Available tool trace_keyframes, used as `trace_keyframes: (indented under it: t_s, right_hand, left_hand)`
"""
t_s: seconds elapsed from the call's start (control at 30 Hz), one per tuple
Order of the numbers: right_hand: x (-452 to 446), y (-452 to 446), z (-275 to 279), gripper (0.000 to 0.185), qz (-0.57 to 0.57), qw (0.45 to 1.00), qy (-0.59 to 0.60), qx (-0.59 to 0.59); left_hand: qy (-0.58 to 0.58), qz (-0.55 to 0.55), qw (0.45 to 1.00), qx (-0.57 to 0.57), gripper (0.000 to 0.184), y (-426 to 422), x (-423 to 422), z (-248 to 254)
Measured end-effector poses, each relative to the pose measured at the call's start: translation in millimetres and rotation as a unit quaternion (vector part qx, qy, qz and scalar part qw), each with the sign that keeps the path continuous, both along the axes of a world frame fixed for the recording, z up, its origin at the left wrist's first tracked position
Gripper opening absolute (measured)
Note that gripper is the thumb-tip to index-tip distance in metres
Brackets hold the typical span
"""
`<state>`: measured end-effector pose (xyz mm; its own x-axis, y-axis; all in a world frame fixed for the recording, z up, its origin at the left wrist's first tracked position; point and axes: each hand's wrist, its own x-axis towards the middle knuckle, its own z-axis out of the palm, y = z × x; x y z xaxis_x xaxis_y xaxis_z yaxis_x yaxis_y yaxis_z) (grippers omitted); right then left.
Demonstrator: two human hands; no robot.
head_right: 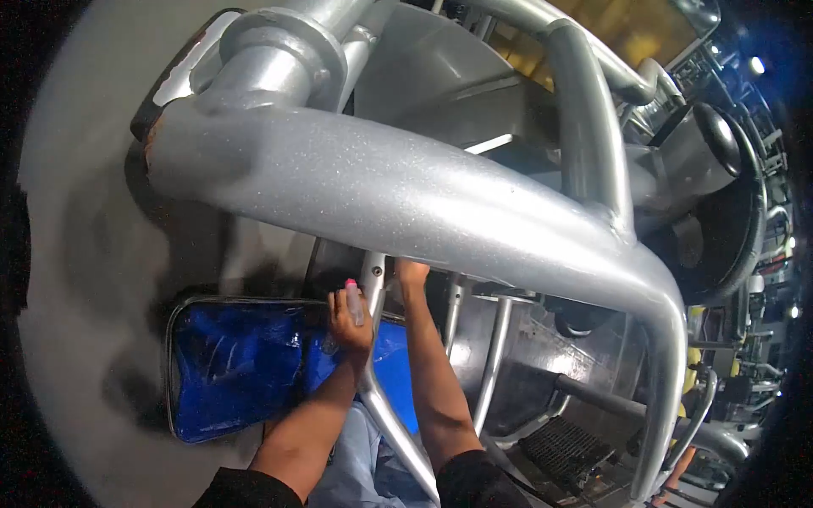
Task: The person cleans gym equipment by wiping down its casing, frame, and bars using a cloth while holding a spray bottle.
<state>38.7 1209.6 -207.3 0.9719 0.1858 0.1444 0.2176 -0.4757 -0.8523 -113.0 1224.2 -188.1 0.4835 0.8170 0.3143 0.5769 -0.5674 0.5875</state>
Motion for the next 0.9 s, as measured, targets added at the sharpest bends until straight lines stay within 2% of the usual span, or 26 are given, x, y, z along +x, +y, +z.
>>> trace_keyframes:
  t_s: [0.03, 0.07, 0.1, 0.13, 0.2, 0.27, 0.3, 0.4, 0.47, 0.57, 0.63, 0.67, 0.77, 0.8, 0.87, 0.9]
  right_hand:
    - [-3.1, -3.8, 2.5, 0.035, 0.016, 0.997, 0.050, 0.056]
    - [-7.7, -7.9, 5.1, 0.035, 0.031, 0.988, 0.098, 0.112]
    - [-20.7, -14.9, 24.7, 0.034, 0.034, 0.995, 0.092, 0.031]
    - [-34.2, -22.7, 30.5, 0.034, 0.034, 0.994, 0.095, 0.033]
    - [-61.5, -43.3, 32.9, 0.034, 0.101, 0.994, 0.017, 0.047]
    - [-82.3, -54.4, 22.4, 0.033, 0.079, 0.991, 0.063, 0.092]
    - [-85.8, -53.6, 20.6, 0.029, 0.063, 0.991, 0.052, 0.107]
    - [-74.4, -44.8, 17.2, 0.024, 0.050, 0.995, 0.023, 0.082]
    - [-58.5, -31.2, 16.5, 0.021, 0.063, 0.994, -0.074, 0.043]
    - [-39.8, -20.0, 15.6, 0.020, 0.053, 0.996, -0.066, 0.025]
    - [-33.9, -18.2, 13.6, 0.026, -0.025, 0.985, 0.133, 0.104]
    - [-32.8, -20.8, 5.8, 0.026, -0.026, 0.985, 0.134, 0.107]
    - [-28.7, -31.3, -19.4, 0.037, -0.049, 0.948, 0.308, 0.068]
    - [-24.3, -33.2, -31.7, 0.037, -0.050, 0.947, 0.309, 0.068]
    - [-13.0, -35.3, -71.2, 0.037, -0.011, 0.909, 0.389, 0.152]
    - [-13.6, -34.6, -66.1, 0.037, 0.001, 0.907, 0.391, 0.155]
  left_hand:
    - [-0.014, 0.007, 0.999, -0.050, 0.014, -3.1, -0.8, 5.0]
    - [-0.011, 0.008, 0.999, -0.048, 0.014, -2.9, -1.1, 0.6]
    - [-0.016, 0.021, 0.997, -0.069, 0.016, -2.6, -1.3, -7.5]
    - [-0.021, 0.034, 0.995, -0.090, 0.018, -1.6, -1.4, -15.7]
    - [-0.023, 0.017, 0.997, -0.068, 0.019, -1.3, -3.0, -22.5]
    - [-0.005, 0.027, 0.993, -0.112, 0.020, -2.1, -2.4, -20.8]
    - [-0.054, 0.046, 0.989, -0.130, 0.015, -3.7, 2.7, 2.1]
    - [-0.066, 0.050, 0.994, -0.072, 0.014, -5.2, 4.1, -9.8]
    - [-0.060, 0.028, 0.995, -0.076, 0.014, -1.8, 1.2, -19.7]
    - [-0.060, 0.037, 0.994, -0.084, 0.015, -2.7, 0.6, -17.4]
    - [-0.064, 0.046, 0.993, -0.092, 0.017, -3.1, 1.8, -13.0]
    - [-0.062, 0.044, 0.993, -0.089, 0.017, -3.3, 2.1, -12.3]
    - [-0.067, 0.050, 0.990, -0.115, 0.018, -3.0, 1.1, -12.9]
    - [-0.048, 0.050, 0.992, -0.105, 0.020, -3.2, 0.6, -13.5]
    - [-0.028, 0.049, 0.994, -0.094, 0.022, -3.1, 0.4, -16.4]
    - [-0.023, 0.040, 0.996, -0.070, 0.022, -2.1, 0.3, -17.8]
